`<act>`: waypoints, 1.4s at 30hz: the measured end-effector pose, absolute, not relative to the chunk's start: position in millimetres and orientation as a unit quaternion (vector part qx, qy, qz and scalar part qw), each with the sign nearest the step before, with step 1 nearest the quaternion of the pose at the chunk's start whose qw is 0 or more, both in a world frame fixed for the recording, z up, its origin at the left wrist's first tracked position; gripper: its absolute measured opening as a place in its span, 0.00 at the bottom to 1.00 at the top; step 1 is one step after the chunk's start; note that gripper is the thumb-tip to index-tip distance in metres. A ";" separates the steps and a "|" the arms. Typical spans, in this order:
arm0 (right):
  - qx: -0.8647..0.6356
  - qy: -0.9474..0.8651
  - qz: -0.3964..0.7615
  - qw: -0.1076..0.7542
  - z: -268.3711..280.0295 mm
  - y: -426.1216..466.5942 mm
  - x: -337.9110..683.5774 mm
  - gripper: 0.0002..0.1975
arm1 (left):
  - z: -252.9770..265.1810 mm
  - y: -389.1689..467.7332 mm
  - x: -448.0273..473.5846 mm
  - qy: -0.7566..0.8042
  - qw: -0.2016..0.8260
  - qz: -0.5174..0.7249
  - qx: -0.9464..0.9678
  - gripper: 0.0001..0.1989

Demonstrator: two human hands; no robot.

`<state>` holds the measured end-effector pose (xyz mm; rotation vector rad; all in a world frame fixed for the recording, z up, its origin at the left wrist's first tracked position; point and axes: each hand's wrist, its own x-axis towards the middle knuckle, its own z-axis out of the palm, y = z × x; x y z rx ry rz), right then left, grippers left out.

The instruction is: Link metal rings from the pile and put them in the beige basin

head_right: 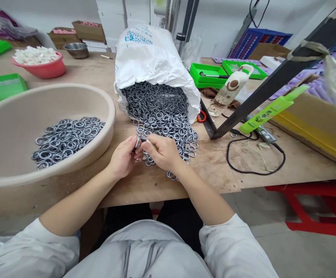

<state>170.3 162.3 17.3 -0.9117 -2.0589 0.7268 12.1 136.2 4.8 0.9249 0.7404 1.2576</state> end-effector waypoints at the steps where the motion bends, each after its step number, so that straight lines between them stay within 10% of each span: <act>1: -0.347 -0.823 0.265 0.364 18.1 160.8 170.5 0.26 | 3.7 136.2 12.1 0.325 0.650 0.557 0.404 0.22; 28: -0.492 -0.756 0.232 0.363 11.4 185.6 178.1 0.27 | 7.2 130.3 12.4 0.283 0.692 0.501 0.436 0.20; 38: -0.588 -0.807 0.021 0.057 8.5 196.2 165.5 0.11 | 7.4 155.4 0.8 0.409 0.654 0.581 0.259 0.07; 42: -0.578 -0.792 0.094 0.170 6.0 197.7 167.7 0.13 | 8.0 157.7 -0.1 0.444 0.665 0.567 0.199 0.08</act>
